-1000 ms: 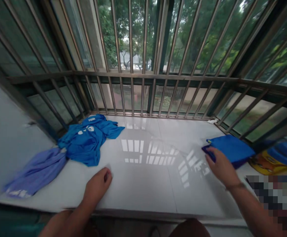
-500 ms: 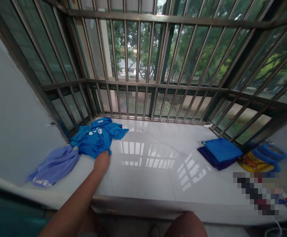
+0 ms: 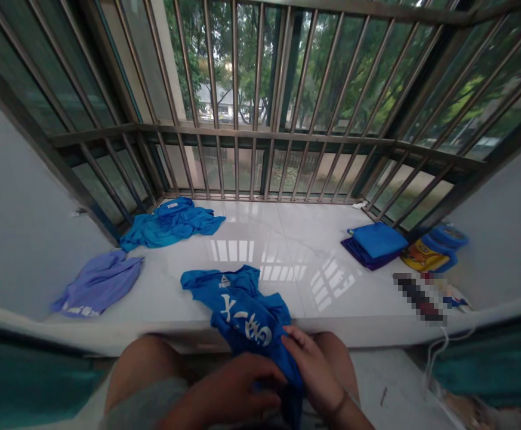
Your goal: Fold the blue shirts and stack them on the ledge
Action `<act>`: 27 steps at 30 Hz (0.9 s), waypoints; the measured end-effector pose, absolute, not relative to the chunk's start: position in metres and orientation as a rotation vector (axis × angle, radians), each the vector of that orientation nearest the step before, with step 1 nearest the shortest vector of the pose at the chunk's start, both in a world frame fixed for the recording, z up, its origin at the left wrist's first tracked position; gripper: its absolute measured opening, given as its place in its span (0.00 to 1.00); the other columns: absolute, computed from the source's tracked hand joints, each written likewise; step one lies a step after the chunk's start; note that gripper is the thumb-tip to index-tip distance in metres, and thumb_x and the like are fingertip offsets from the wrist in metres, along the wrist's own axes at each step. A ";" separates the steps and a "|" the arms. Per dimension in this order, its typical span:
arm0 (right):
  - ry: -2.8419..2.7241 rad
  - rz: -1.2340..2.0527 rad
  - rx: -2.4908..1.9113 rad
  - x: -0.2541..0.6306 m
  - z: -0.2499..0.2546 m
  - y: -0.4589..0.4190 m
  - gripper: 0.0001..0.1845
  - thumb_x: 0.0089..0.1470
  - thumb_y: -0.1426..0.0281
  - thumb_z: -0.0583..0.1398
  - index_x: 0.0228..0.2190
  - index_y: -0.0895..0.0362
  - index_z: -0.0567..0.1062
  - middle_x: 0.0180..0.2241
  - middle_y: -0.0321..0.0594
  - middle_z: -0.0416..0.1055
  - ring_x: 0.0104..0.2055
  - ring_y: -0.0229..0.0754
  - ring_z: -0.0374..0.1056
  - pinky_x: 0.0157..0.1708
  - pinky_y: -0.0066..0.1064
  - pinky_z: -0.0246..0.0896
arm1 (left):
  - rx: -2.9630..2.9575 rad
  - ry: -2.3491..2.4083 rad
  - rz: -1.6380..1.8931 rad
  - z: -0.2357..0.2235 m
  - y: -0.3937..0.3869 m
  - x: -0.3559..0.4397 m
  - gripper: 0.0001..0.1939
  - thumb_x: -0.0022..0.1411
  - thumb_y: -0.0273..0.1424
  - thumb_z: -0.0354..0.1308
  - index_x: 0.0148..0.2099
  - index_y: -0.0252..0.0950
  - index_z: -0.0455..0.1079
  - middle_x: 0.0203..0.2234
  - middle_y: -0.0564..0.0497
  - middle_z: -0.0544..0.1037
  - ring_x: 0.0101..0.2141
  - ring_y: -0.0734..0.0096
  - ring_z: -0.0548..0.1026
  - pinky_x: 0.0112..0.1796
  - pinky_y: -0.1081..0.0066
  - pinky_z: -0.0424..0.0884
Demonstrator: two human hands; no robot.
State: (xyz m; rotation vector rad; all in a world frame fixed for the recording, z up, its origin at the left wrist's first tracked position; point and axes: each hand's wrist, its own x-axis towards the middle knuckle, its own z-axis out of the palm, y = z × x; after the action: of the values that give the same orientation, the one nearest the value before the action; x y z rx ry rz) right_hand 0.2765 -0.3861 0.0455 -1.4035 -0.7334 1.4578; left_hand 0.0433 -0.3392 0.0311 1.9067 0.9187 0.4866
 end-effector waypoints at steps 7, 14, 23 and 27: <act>-1.064 1.308 -1.475 0.293 0.052 -0.401 0.28 0.61 0.40 0.65 0.36 0.53 0.80 0.31 0.35 0.78 0.34 0.43 0.72 0.36 0.31 0.67 | 2.178 1.414 0.549 -0.003 -0.232 0.026 0.23 0.73 0.32 0.49 0.64 0.35 0.76 0.61 0.37 0.81 0.62 0.50 0.78 0.66 0.50 0.71; -1.251 1.001 -1.735 0.341 0.060 -0.443 0.32 0.66 0.38 0.58 0.36 0.53 0.81 0.35 0.41 0.81 0.39 0.49 0.77 0.42 0.34 0.72 | 2.312 1.860 0.380 -0.011 -0.168 0.018 0.34 0.75 0.39 0.54 0.76 0.27 0.63 0.73 0.28 0.67 0.70 0.35 0.65 0.66 0.41 0.65; -1.144 0.708 -2.062 0.417 0.066 -0.483 0.30 0.58 0.37 0.58 0.37 0.49 0.80 0.40 0.44 0.86 0.44 0.58 0.83 0.48 0.42 0.77 | 2.277 1.816 0.181 -0.001 -0.141 -0.003 0.36 0.70 0.53 0.60 0.68 0.33 0.73 0.60 0.32 0.77 0.61 0.41 0.73 0.61 0.54 0.66; -1.296 0.587 -2.277 0.421 0.047 -0.478 0.26 0.61 0.43 0.54 0.41 0.47 0.81 0.34 0.45 0.85 0.38 0.61 0.84 0.43 0.47 0.77 | 2.161 1.687 0.116 0.015 -0.141 -0.004 0.20 0.66 0.47 0.62 0.49 0.36 0.80 0.50 0.37 0.81 0.52 0.48 0.78 0.52 0.60 0.71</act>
State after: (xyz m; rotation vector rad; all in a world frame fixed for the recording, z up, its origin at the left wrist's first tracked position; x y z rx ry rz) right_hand 0.4210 -0.4781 0.0469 -2.2771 -1.2960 0.5870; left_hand -0.0043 -0.1415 0.0146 2.1609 1.6867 0.1163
